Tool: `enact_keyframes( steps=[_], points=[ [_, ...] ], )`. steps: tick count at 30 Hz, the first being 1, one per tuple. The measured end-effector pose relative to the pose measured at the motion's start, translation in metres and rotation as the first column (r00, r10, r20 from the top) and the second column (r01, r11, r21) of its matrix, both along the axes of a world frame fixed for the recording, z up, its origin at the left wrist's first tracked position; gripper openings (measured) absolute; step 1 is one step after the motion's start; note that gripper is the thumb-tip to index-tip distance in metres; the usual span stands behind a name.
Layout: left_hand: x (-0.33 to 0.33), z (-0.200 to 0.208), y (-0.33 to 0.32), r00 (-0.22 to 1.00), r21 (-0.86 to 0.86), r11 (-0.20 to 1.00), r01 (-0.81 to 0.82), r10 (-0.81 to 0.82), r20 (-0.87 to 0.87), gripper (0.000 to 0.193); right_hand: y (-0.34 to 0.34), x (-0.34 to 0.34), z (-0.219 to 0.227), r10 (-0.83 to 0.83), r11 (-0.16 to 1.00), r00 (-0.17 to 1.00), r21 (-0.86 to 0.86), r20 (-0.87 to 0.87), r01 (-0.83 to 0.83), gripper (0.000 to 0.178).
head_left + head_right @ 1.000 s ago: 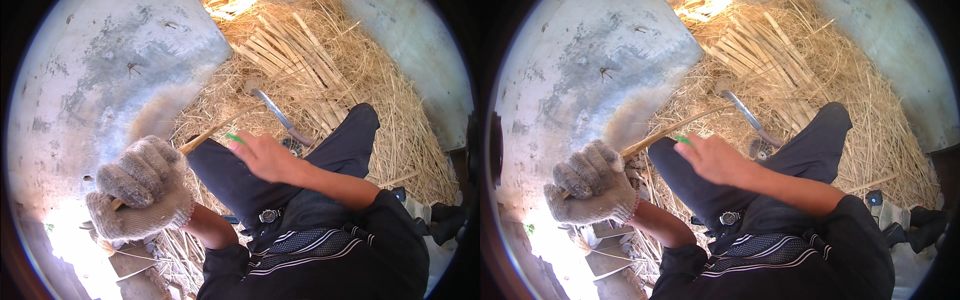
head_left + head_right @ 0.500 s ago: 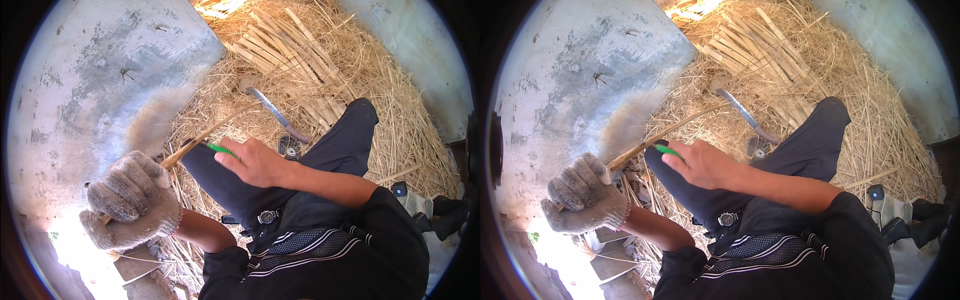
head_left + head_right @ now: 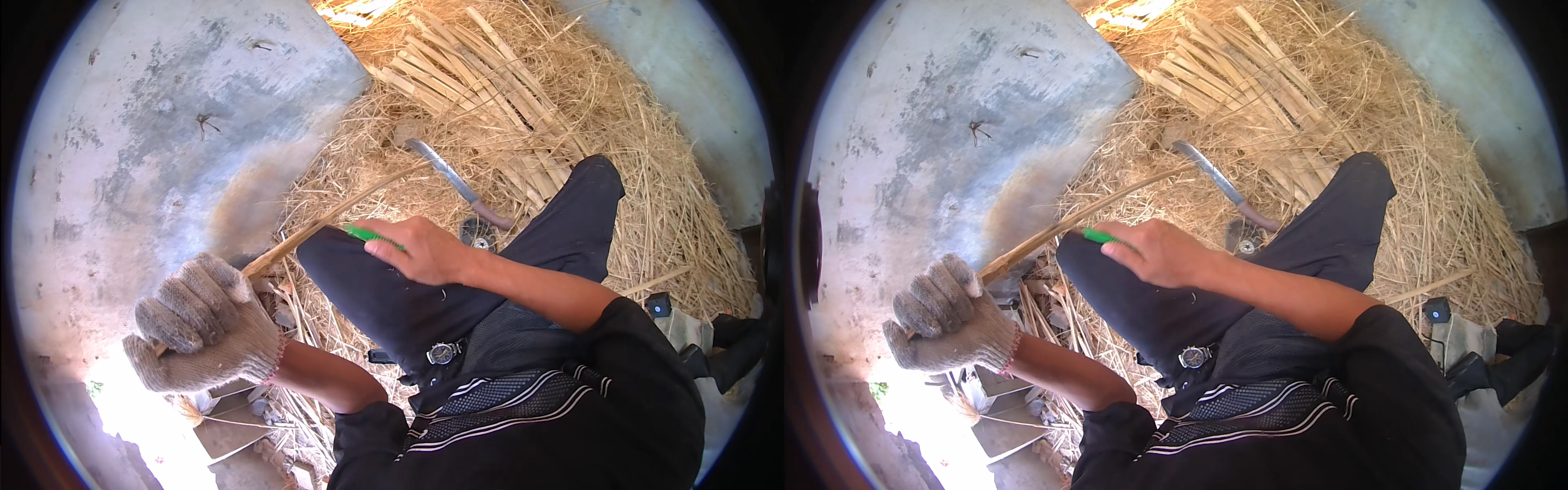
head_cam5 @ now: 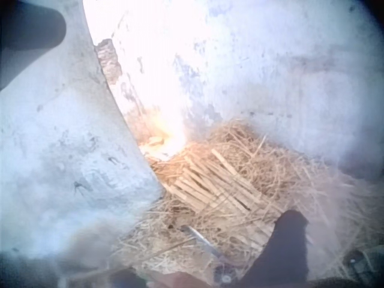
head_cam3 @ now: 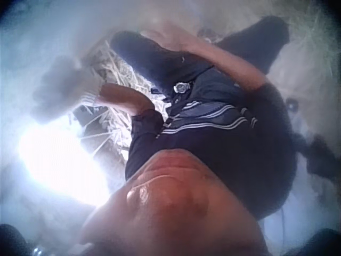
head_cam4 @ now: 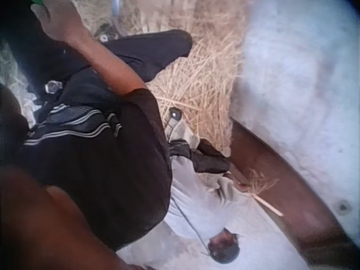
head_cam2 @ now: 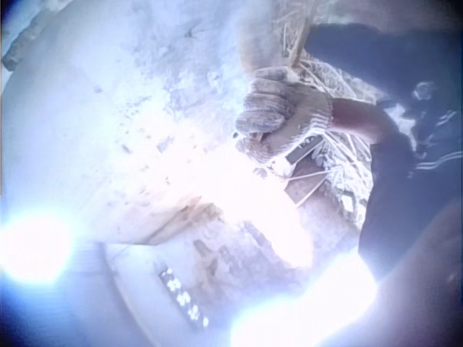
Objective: The person sits on a straw-covered floor and uses a knife to peel the outer layer off a long bamboo stick. They hold the stick with a gloved left hand and scrape downward with the knife in the right hand, repeating the motion along the length of the stick.
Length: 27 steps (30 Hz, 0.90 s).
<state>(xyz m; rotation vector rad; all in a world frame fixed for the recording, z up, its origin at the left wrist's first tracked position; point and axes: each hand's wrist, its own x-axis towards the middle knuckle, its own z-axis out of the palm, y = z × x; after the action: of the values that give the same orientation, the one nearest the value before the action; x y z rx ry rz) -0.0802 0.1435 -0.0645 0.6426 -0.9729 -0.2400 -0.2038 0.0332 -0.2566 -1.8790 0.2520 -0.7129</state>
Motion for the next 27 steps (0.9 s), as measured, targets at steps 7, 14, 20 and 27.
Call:
enact_keyframes(
  steps=[7,14,20,27],
  points=[
    [0.011,-0.004,0.001,0.999,0.003,1.0,-0.019,0.019,0.038,0.047,-0.029,0.012,-0.055,-0.145,0.976,0.919,0.1,-0.367,0.194,0.047],
    [-0.013,0.002,-0.013,0.962,0.031,0.962,-0.27,0.271,-0.032,0.042,-0.018,0.01,-0.014,-0.14,0.98,0.902,0.076,-0.408,0.186,0.047],
    [-0.006,0.005,-0.009,0.953,0.048,0.953,-0.298,0.3,-0.045,0.041,-0.002,0.012,0.02,-0.087,0.99,0.921,0.074,-0.38,0.124,0.04],
    [-0.027,0.001,-0.015,0.994,0.021,0.995,-0.102,0.102,-0.024,0.044,-0.049,0.002,-0.076,-0.178,0.966,0.836,0.069,-0.519,0.249,0.042]
  ],
)
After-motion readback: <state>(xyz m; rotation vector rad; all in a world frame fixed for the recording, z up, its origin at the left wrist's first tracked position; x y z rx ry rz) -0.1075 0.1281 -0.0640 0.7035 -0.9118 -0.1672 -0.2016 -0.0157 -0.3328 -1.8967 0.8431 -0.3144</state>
